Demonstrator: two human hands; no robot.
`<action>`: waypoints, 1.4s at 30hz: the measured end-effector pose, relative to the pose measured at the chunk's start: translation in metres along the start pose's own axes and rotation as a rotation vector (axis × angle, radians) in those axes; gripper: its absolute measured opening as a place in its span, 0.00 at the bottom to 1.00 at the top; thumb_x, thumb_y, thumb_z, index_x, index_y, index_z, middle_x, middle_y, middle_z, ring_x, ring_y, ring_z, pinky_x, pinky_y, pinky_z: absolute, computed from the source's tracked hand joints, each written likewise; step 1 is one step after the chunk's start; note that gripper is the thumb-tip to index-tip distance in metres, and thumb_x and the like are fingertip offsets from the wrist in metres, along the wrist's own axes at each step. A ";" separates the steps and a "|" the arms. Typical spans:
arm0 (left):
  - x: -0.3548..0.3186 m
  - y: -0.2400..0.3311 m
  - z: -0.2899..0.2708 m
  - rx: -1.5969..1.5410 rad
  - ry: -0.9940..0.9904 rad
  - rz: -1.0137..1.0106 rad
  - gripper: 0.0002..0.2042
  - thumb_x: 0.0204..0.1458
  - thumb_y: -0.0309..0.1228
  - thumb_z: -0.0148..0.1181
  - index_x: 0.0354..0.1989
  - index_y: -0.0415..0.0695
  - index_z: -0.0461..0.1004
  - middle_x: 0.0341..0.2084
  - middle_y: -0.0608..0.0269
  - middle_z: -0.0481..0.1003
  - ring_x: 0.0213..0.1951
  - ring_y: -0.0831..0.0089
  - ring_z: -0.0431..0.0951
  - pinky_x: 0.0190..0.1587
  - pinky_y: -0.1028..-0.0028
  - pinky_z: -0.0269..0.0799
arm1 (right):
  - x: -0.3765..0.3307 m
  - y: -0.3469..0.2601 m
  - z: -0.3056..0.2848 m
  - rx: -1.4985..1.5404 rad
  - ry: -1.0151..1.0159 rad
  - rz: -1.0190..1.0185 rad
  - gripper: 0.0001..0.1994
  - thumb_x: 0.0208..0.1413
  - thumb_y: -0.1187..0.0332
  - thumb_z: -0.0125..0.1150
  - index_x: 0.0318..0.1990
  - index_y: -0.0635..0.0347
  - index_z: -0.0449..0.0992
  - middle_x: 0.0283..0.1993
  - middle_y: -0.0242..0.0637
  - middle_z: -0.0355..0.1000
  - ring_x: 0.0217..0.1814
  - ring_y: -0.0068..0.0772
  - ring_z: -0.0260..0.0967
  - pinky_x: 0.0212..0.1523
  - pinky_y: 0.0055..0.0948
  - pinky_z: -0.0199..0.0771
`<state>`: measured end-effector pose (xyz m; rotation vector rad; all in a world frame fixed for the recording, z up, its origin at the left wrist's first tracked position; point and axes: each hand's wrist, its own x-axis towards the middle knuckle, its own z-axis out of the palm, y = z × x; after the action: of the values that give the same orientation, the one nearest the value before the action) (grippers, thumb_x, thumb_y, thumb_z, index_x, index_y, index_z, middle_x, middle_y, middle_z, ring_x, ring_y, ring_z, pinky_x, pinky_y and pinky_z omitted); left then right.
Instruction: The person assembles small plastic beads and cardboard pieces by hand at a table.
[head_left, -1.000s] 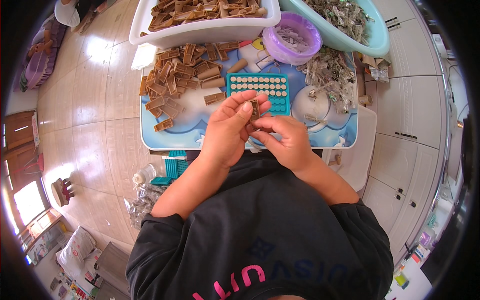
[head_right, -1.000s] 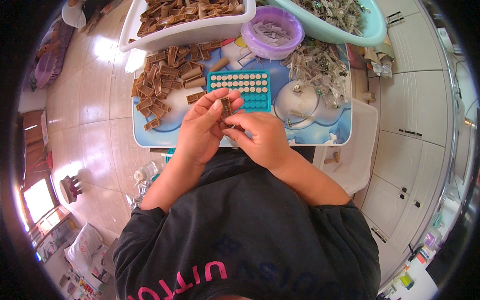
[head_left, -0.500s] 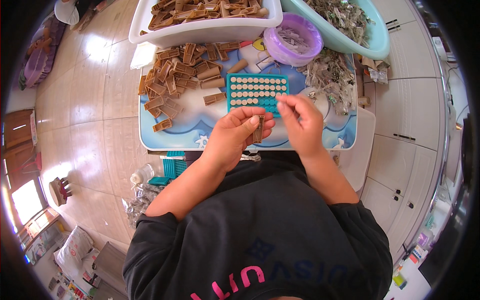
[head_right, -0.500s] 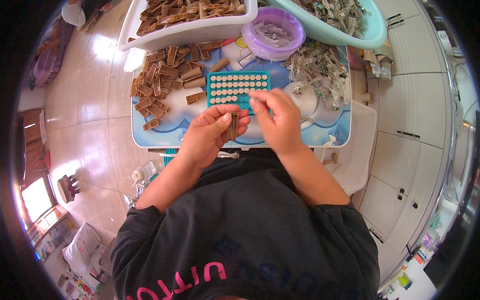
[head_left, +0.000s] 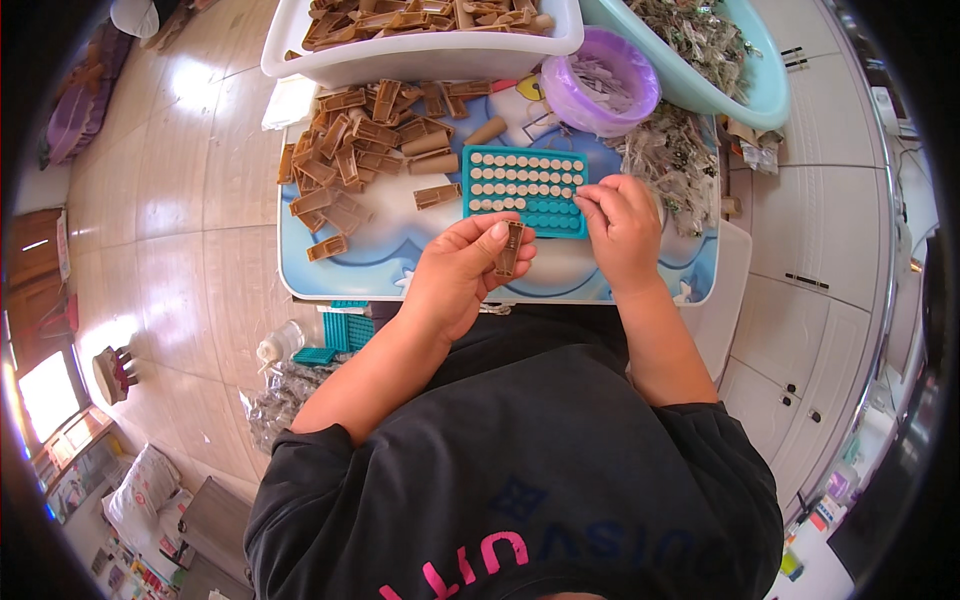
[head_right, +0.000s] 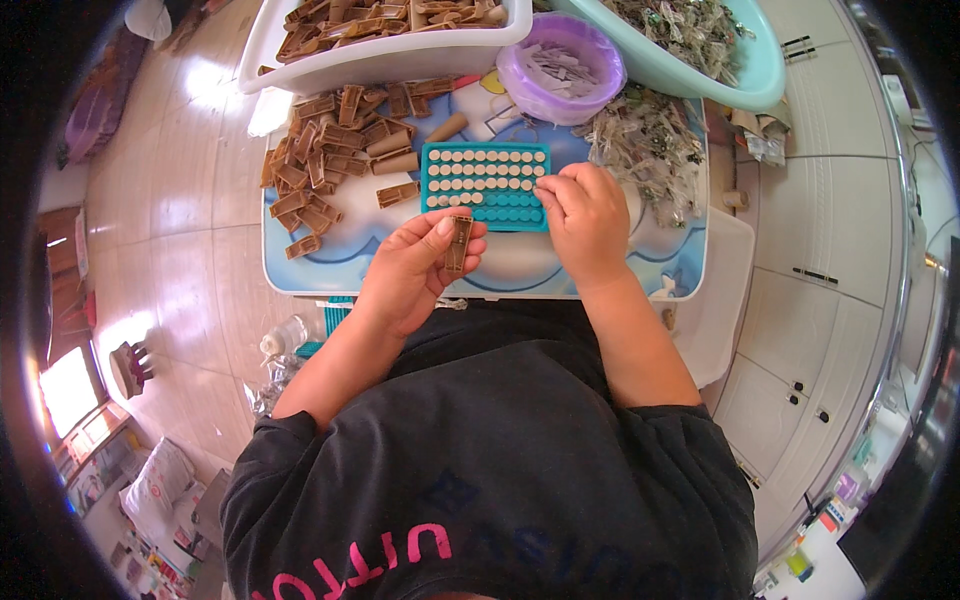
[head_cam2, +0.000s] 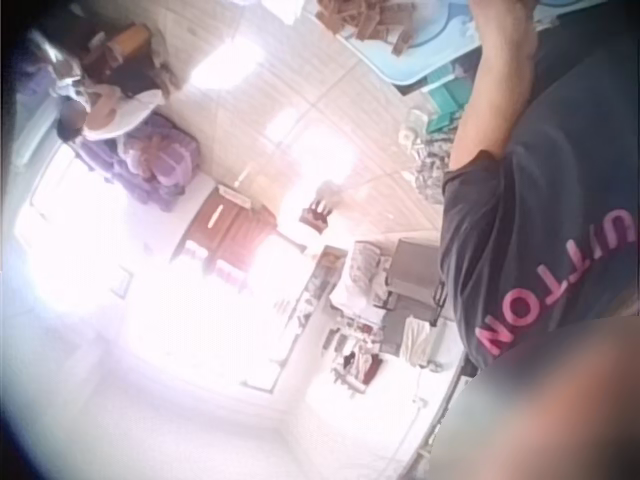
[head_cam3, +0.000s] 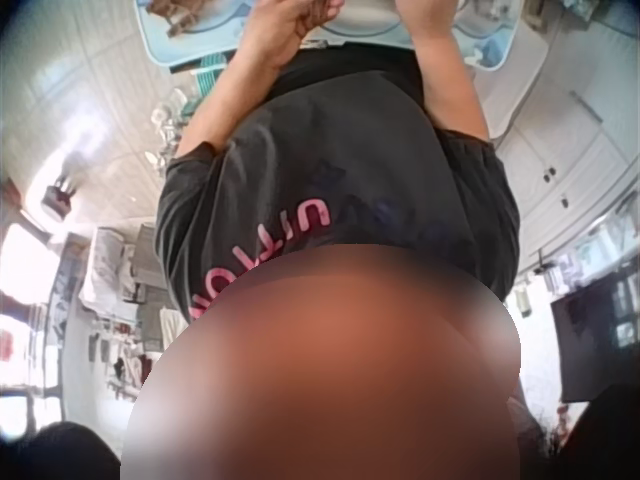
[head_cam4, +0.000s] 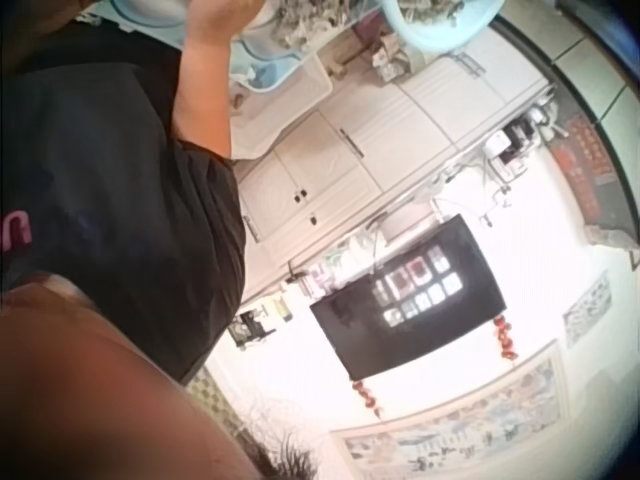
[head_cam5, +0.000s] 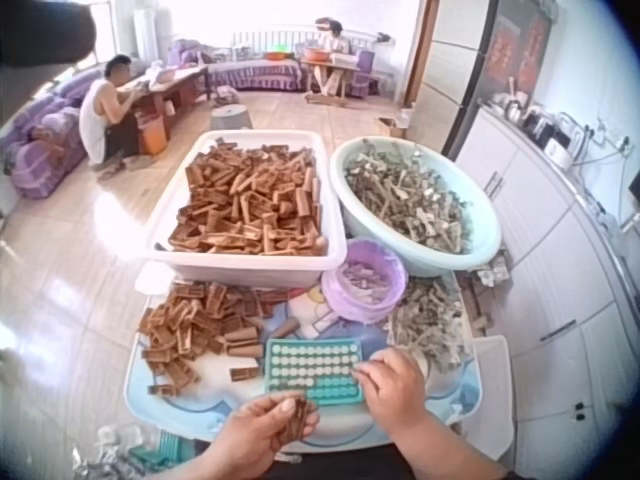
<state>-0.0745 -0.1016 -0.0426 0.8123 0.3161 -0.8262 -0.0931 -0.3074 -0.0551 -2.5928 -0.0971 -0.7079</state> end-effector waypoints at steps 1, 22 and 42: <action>0.001 0.000 0.000 0.004 0.012 0.003 0.14 0.57 0.31 0.51 0.48 0.35 0.67 0.39 0.53 0.74 0.38 0.70 0.77 0.43 0.73 0.75 | 0.000 -0.002 0.000 0.051 0.004 0.003 0.05 0.39 0.72 0.65 0.27 0.58 0.75 0.28 0.34 0.67 0.32 0.38 0.66 0.31 0.33 0.65; -0.004 0.004 -0.006 -0.049 0.043 0.073 0.14 0.56 0.28 0.52 0.50 0.36 0.68 0.39 0.55 0.75 0.39 0.70 0.77 0.44 0.73 0.75 | 0.013 -0.038 0.021 0.223 -0.022 -0.097 0.08 0.37 0.75 0.65 0.28 0.59 0.75 0.28 0.33 0.67 0.31 0.38 0.66 0.30 0.33 0.65; -0.005 0.004 -0.013 -0.108 0.042 0.071 0.14 0.56 0.28 0.54 0.48 0.35 0.69 0.36 0.60 0.74 0.37 0.73 0.76 0.44 0.74 0.74 | 0.010 -0.064 0.018 0.439 -0.082 -0.100 0.08 0.38 0.75 0.66 0.27 0.59 0.73 0.30 0.35 0.67 0.32 0.38 0.66 0.32 0.32 0.65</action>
<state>-0.0740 -0.0878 -0.0467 0.7364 0.3639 -0.7209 -0.0881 -0.2426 -0.0381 -2.2041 -0.3679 -0.5425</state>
